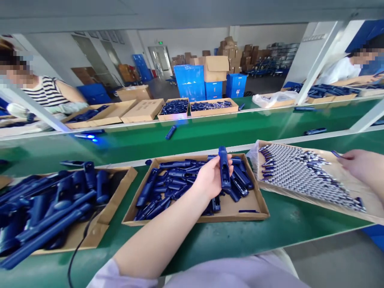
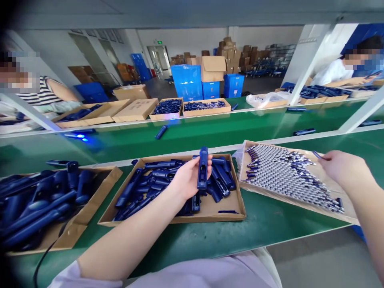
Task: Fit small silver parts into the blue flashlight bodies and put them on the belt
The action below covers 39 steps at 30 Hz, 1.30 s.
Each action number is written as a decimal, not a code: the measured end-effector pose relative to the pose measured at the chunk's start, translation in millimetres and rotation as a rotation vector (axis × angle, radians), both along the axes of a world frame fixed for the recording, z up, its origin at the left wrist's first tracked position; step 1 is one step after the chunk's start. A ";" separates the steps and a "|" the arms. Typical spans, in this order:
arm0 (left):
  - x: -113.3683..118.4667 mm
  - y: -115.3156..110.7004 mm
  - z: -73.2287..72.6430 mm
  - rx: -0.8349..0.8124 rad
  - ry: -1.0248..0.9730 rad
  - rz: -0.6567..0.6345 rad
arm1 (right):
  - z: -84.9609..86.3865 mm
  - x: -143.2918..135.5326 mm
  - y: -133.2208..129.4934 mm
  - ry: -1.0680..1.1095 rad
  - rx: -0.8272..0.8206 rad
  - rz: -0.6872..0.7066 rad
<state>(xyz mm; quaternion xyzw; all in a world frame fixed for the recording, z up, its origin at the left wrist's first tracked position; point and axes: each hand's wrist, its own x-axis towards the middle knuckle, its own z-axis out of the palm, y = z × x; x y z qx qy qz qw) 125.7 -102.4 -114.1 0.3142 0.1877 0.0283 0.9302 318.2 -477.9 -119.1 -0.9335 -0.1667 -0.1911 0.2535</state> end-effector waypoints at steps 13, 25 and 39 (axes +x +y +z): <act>-8.3 -24.3 -20.2 -0.023 -0.032 0.089 | -19.3 -202.0 218.6 -0.098 0.083 0.506; -5.4 -24.7 -23.4 -0.055 -0.078 0.137 | -29.6 -201.3 227.6 -0.103 0.252 0.477; -5.1 -31.9 -19.0 0.067 0.030 0.101 | -12.5 -159.3 161.0 -0.135 0.024 0.329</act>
